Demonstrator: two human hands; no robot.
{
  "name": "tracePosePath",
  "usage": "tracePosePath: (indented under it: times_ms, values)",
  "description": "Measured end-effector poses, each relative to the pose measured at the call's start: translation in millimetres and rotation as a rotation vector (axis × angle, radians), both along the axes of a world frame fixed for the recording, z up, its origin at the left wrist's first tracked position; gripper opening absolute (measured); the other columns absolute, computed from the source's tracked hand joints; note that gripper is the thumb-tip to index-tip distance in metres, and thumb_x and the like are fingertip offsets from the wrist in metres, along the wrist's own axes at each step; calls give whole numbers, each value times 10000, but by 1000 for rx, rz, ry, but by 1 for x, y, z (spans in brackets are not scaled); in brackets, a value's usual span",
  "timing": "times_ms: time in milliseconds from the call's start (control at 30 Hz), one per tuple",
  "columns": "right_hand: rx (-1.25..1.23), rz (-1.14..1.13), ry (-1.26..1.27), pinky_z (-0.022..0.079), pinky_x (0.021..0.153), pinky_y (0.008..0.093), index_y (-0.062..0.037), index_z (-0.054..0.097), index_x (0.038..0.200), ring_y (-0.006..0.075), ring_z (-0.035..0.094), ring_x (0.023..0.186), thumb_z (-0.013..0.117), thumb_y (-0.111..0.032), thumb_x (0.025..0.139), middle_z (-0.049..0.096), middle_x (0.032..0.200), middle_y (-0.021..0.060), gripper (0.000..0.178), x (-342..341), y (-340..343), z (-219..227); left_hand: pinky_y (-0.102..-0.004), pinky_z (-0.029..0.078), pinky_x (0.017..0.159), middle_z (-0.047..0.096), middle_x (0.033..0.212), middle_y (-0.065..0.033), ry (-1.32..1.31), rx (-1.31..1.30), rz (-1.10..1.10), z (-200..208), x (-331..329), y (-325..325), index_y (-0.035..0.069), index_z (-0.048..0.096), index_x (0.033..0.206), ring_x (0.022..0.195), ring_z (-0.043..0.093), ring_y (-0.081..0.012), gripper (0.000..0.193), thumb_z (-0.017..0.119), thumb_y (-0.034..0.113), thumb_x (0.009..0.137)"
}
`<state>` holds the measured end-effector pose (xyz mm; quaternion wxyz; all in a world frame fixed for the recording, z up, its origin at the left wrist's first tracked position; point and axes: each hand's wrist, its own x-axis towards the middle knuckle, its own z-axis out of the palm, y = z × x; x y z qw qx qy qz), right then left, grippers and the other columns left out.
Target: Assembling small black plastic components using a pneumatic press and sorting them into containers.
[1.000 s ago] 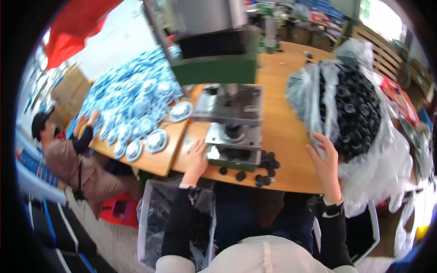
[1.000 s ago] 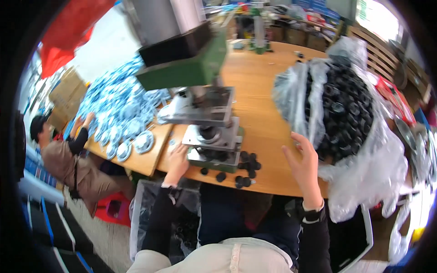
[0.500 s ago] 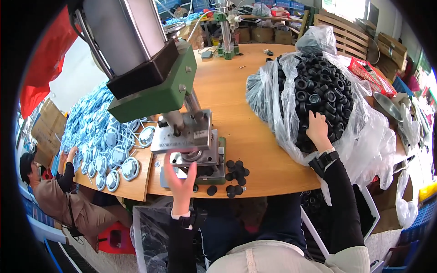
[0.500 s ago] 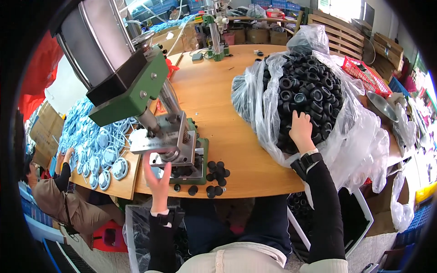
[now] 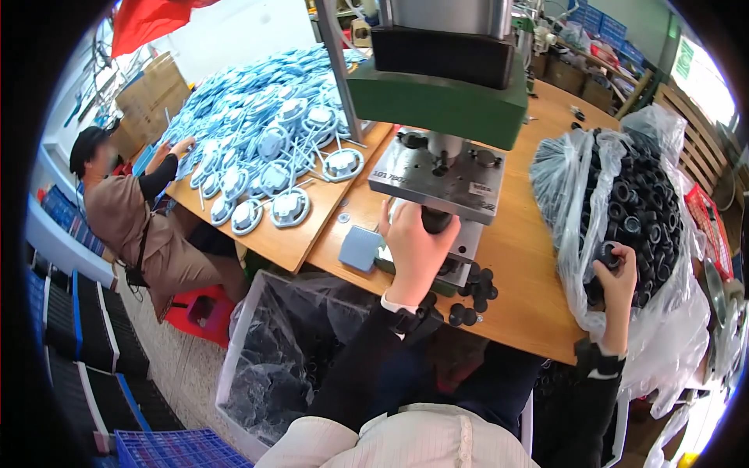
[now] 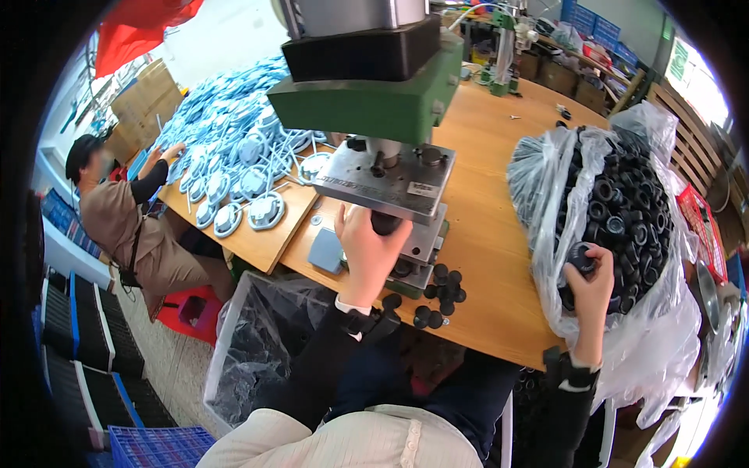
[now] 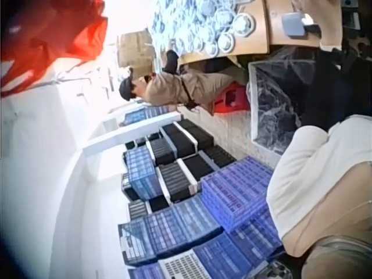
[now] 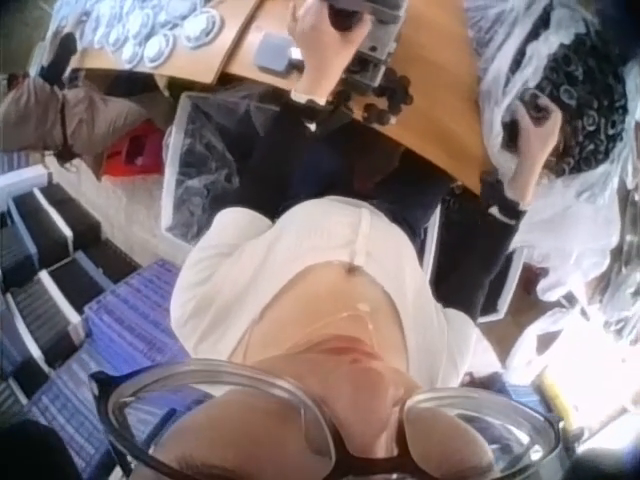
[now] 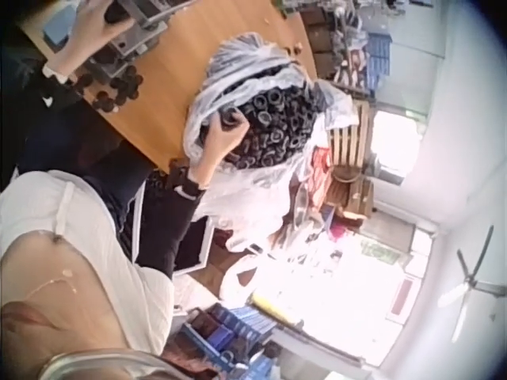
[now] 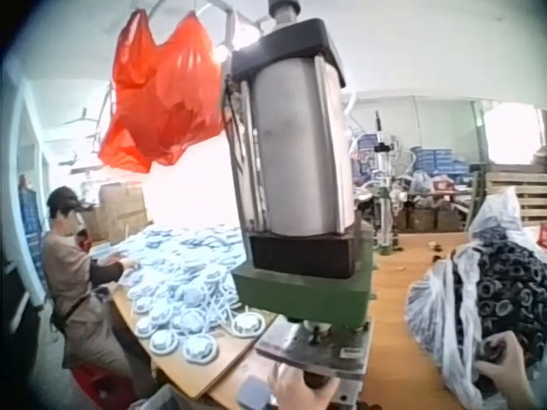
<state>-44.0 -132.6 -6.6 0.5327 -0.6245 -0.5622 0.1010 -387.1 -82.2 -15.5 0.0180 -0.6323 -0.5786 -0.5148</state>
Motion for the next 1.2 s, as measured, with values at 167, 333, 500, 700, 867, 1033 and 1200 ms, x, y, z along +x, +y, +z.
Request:
tracePosePath:
  times_ms: [167, 333, 500, 700, 867, 1033, 1200]
  values:
    - [-6, 501, 190, 443, 872, 301, -26, 505, 1145, 173, 576, 977, 780, -48, 679, 584, 1096, 87, 542, -130, -23, 38, -418, 358, 984, 607, 1084, -125, -284, 48, -106, -20, -5, -21, 22, 570, 1085, 1071, 547, -316, 483, 781, 204, 692]
    - [47, 632, 193, 478, 811, 320, -5, 501, 1185, 252, 605, 934, 801, -110, 672, 615, 1014, 128, 604, -196, 7, 15, -393, 425, 914, 607, 1081, -135, -143, 51, 52, -78, -73, -94, 19, 571, 1083, 1052, 561, -318, 465, 786, 98, 678]
    - [-103, 495, 83, 492, 762, 350, 7, 567, 1094, 284, 598, 850, 797, -119, 671, 587, 915, 146, 497, -221, 23, 20, -414, 444, 836, 608, 974, -165, -158, -400, 376, -212, -169, -190, 11, 566, 1058, 941, 574, -350, 482, 795, 212, 684]
    - [46, 433, -138, 481, 818, 399, 3, 586, 1118, 324, 557, 948, 788, -133, 666, 568, 1027, 162, 513, -230, 21, 15, -436, 438, 878, 605, 1044, -201, -253, -908, 640, -315, -219, -279, 7, 521, 1163, 1009, 564, -382, 620, 774, 329, 697]
    - [57, 436, -155, 446, 877, 415, -16, 592, 1114, 363, 503, 1037, 780, -120, 671, 548, 1114, 165, 492, -231, 15, 23, -432, 324, 1035, 436, 1324, -232, -166, -572, 642, -327, -236, -242, -46, 445, 1249, 1243, 394, -399, 644, 713, 278, 762]
    - [59, 393, -94, 467, 802, 379, -7, 608, 1037, 318, 553, 932, 804, -151, 666, 558, 1063, 144, 444, -241, 35, 17, -433, 365, 985, 524, 1245, -185, 123, -49, 116, -143, -166, -99, -4, 538, 1124, 1186, 474, -356, 355, 637, 56, 789]
    - [88, 333, -184, 491, 724, 345, -4, 623, 979, 274, 616, 844, 815, -149, 643, 619, 925, 128, 414, -258, 47, 18, -439, 337, 1002, 549, 1266, -91, 360, -76, -152, -107, -143, -5, 58, 560, 1191, 1247, 450, -306, 356, 580, 157, 850]
